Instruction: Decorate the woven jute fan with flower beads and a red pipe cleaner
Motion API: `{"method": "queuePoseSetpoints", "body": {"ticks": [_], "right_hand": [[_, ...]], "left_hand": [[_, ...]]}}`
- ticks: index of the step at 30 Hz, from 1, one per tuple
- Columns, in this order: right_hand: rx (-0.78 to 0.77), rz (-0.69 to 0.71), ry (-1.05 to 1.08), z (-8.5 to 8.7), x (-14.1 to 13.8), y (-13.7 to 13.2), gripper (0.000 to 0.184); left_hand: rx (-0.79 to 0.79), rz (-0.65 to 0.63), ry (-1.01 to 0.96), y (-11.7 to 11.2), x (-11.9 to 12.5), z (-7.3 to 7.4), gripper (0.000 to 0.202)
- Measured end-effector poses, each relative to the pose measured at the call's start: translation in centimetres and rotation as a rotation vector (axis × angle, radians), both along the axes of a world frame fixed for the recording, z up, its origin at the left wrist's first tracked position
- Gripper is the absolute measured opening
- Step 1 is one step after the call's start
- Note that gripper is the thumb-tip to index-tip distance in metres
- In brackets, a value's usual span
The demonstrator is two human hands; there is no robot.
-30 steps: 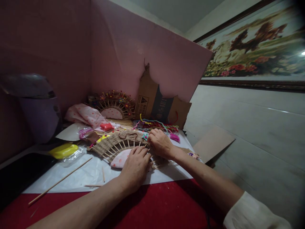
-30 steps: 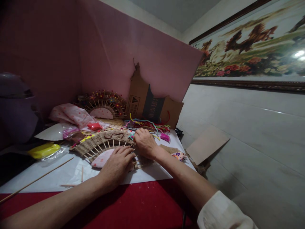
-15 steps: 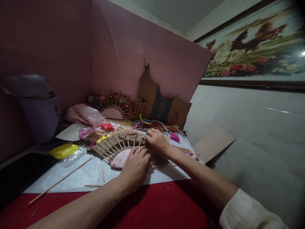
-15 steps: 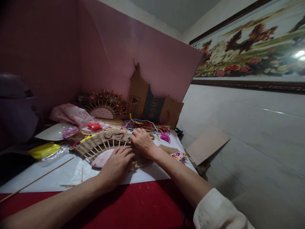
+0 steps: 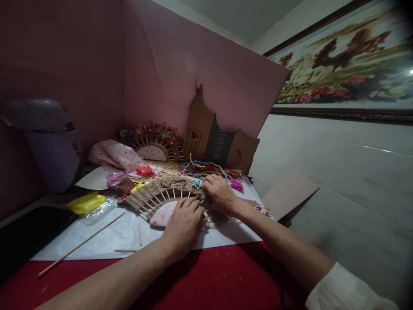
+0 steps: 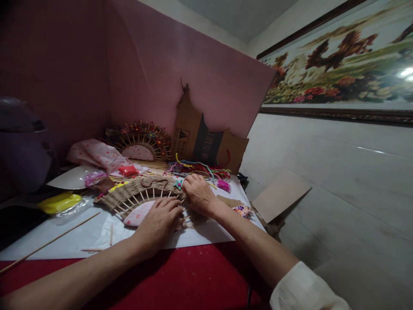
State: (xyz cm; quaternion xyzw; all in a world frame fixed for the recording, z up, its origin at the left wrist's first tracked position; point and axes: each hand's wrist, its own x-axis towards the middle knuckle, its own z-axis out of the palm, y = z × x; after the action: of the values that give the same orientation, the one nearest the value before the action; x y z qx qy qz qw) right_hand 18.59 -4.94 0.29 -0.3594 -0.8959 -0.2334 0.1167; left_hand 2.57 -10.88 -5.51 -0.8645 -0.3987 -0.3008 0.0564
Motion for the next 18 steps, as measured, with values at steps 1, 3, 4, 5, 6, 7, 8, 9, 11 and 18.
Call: {"method": "queuePoseSetpoints", "body": {"ticks": [1, 3, 4, 5, 6, 7, 8, 9, 11, 18], "right_hand": [[-0.016, -0.003, 0.01, 0.1, 0.2, -0.1, 0.012], [-0.049, -0.004, 0.03, 0.3, 0.7, -0.3, 0.017], [-0.062, -0.003, 0.044, 0.4, 0.9, -0.4, 0.017], [-0.072, 0.001, 0.061, 0.5, 1.1, -0.5, 0.016], [-0.079, 0.005, 0.08, 0.5, 1.2, -0.6, 0.014], [-0.084, 0.011, 0.097, 0.5, 1.2, -0.6, 0.012], [-0.086, 0.02, 0.109, 0.4, 1.2, -0.6, 0.01], [-0.085, 0.03, 0.115, 0.4, 1.0, -0.6, 0.01], [-0.066, 0.044, 0.114, 0.0, 0.5, -0.4, 0.009], [0.01, 0.039, 0.033, -0.7, -1.1, 0.7, 0.007]], "left_hand": [[0.001, 0.002, 0.001, 0.0, 0.0, 0.0, 0.016], [-0.005, 0.003, 0.005, 0.0, 0.0, 0.1, 0.017], [-0.011, 0.002, 0.007, -0.1, 0.0, 0.1, 0.017], [-0.016, 0.0, 0.007, -0.1, 0.0, 0.1, 0.017], [-0.02, -0.002, 0.005, -0.1, 0.0, 0.2, 0.016], [-0.022, -0.004, 0.004, -0.1, 0.0, 0.2, 0.016], [-0.022, -0.004, 0.003, -0.1, 0.0, 0.2, 0.015], [-0.021, -0.001, 0.002, -0.1, 0.0, 0.2, 0.015], [-0.018, 0.007, 0.002, -0.1, 0.1, 0.2, 0.015], [-0.01, 0.007, -0.001, -0.1, 0.0, 0.1, 0.014]]}}
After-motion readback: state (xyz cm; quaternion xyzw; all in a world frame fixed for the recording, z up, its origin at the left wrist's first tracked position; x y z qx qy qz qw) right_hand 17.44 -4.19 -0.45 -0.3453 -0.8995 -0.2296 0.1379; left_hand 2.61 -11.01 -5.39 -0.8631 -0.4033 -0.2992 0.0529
